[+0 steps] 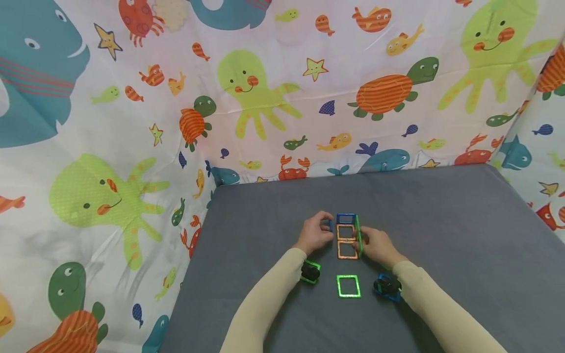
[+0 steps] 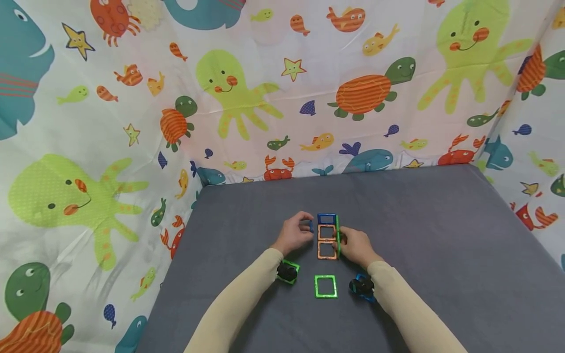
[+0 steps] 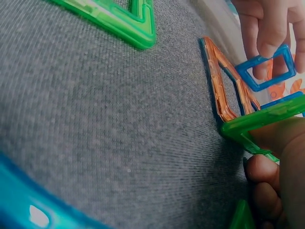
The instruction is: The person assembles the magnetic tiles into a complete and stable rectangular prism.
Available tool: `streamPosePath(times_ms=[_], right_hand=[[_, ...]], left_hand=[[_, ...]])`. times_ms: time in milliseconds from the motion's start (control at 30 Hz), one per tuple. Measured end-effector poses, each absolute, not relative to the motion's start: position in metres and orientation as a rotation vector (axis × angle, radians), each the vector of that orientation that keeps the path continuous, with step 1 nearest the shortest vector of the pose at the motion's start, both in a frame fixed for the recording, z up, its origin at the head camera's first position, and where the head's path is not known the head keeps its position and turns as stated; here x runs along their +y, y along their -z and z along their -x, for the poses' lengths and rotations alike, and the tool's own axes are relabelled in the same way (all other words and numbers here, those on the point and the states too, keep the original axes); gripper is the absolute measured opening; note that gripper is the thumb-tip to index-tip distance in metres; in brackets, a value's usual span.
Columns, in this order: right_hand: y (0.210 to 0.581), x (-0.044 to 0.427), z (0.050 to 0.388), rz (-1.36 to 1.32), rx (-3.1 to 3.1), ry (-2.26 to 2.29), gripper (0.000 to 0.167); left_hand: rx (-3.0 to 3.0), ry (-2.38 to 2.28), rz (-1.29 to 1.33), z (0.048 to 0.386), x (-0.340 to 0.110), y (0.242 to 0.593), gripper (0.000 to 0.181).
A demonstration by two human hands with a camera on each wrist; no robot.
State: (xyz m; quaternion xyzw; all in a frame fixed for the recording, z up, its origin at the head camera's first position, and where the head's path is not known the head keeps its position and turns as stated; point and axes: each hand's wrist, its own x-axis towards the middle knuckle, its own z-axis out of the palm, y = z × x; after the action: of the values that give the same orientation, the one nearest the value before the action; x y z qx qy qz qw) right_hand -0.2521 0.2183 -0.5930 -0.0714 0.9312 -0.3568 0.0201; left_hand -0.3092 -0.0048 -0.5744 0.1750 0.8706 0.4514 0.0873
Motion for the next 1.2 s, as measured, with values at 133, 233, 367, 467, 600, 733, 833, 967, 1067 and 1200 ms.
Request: streamPosePath(times_ms=[133, 233, 367, 467, 600, 733, 833, 967, 1067, 1200], right_hand=[[0.593, 0.218, 0.252, 0.225, 2.901, 1.103, 0.018], [0.593, 0.218, 0.252, 0.226, 2.912, 1.102, 0.017], [0.593, 0.218, 0.252, 0.218, 2.912, 1.098, 0.018], [0.593, 0.218, 0.252, 0.209, 2.91, 1.089, 0.019], [0.593, 0.217, 0.252, 0.209, 2.908, 1.087, 0.02], [0.592, 0.217, 0.252, 0.204, 2.912, 1.088, 0.02], [0.591, 0.216, 0.252, 0.194, 2.915, 1.085, 0.02], [0.591, 0.216, 0.252, 0.178, 2.91, 1.089, 0.021], [0.591, 0.215, 0.251, 0.168, 2.903, 1.097, 0.022], [0.592, 0.214, 0.251, 0.165, 2.909, 1.102, 0.021]], left_hand=[[2.569, -1.359, -0.497, 0.309, -0.001, 0.574, 0.044], [2.553, -1.375, -0.501, 0.309, 0.001, 0.574, 0.043], [2.548, -1.38, -0.493, 0.308, 0.003, 0.572, 0.041], [2.541, -1.377, -0.479, 0.307, 0.004, 0.57, 0.041], [2.53, -1.382, -0.471, 0.306, 0.005, 0.569, 0.042], [2.526, -1.389, -0.477, 0.306, 0.006, 0.57, 0.044], [2.524, -1.383, -0.49, 0.306, 0.007, 0.571, 0.047], [2.519, -1.379, -0.509, 0.307, 0.007, 0.573, 0.054], [2.506, -1.388, -0.519, 0.307, 0.007, 0.573, 0.058], [2.489, -1.402, -0.53, 0.306, 0.006, 0.572, 0.062]])
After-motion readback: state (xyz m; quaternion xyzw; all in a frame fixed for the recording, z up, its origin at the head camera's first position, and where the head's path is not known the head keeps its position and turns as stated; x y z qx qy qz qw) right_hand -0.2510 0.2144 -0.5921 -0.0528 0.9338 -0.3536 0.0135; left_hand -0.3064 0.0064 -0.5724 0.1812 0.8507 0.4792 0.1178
